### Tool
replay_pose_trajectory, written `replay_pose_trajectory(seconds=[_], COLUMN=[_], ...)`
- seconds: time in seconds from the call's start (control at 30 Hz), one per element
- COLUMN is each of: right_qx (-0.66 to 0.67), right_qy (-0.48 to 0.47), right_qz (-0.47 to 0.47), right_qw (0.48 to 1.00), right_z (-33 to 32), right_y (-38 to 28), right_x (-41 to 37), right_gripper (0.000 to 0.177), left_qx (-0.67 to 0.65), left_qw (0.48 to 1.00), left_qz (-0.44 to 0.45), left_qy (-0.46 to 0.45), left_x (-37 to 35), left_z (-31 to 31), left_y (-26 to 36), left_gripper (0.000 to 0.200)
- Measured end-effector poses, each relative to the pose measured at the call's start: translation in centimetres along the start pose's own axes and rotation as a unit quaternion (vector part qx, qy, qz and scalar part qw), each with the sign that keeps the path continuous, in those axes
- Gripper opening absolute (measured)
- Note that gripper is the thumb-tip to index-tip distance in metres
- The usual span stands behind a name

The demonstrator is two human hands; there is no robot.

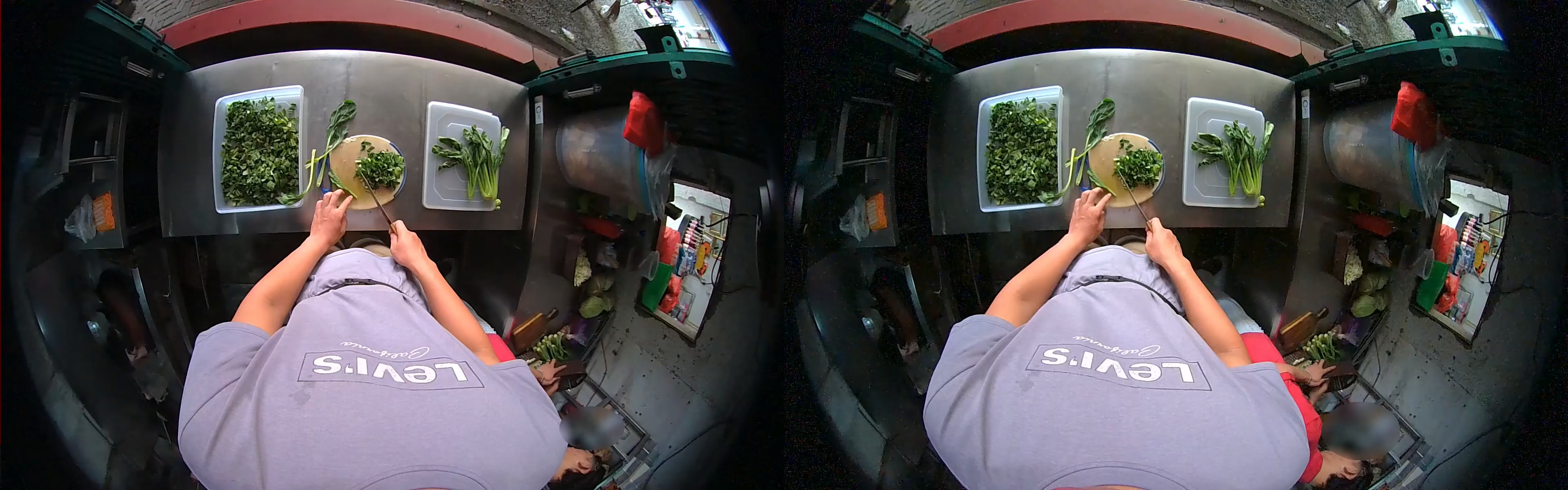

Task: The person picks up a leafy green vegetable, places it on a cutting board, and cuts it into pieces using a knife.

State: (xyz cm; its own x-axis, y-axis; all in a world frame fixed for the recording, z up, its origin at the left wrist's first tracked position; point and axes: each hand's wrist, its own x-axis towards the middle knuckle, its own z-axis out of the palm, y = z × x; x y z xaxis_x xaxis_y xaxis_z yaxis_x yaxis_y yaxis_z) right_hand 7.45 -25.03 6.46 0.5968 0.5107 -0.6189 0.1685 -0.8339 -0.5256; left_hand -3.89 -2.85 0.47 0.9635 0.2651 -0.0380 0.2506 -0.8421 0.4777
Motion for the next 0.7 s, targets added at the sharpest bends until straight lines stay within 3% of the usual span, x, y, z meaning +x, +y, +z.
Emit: replay_pose_trajectory(seconds=[0.17, 0.27, 0.37, 0.57, 0.63, 0.7], right_qx=[0.010, 0.014, 0.015, 0.026, 0.031, 0.030], right_qy=[0.004, 0.007, 0.009, 0.015, 0.013, 0.007], right_qz=[-0.024, -0.033, -0.035, -0.029, -0.026, -0.010], right_qw=[1.000, 0.999, 0.999, 0.999, 0.999, 0.999], right_z=[0.7, 1.3, 1.5, 2.0, 2.2, 2.5], right_y=[0.3, 0.6, 0.4, 0.1, 0.0, -0.1], right_x=[0.0, 0.1, 0.2, -0.6, -0.9, -1.2], right_gripper=[0.019, 0.018, 0.018, 0.018, 0.018, 0.019], left_qx=[-0.050, -0.002, 0.056, 0.066, 0.075, 0.051], left_qw=[0.991, 0.998, 0.994, 0.994, 0.996, 0.997], left_qz=[-0.114, 0.025, 0.068, 0.055, 0.038, 0.031], left_qy=[0.039, 0.063, 0.062, 0.074, 0.026, 0.052], left_x=[0.5, 1.9, 2.7, 4.8, 5.2, 5.3], left_z=[0.0, -1.0, 0.9, 1.3, 1.0, 1.2], left_y=[-0.7, -0.5, -2.0, -2.9, -2.9, -2.5], left_gripper=[0.041, 0.035, 0.033, 0.017, 0.008, 0.005])
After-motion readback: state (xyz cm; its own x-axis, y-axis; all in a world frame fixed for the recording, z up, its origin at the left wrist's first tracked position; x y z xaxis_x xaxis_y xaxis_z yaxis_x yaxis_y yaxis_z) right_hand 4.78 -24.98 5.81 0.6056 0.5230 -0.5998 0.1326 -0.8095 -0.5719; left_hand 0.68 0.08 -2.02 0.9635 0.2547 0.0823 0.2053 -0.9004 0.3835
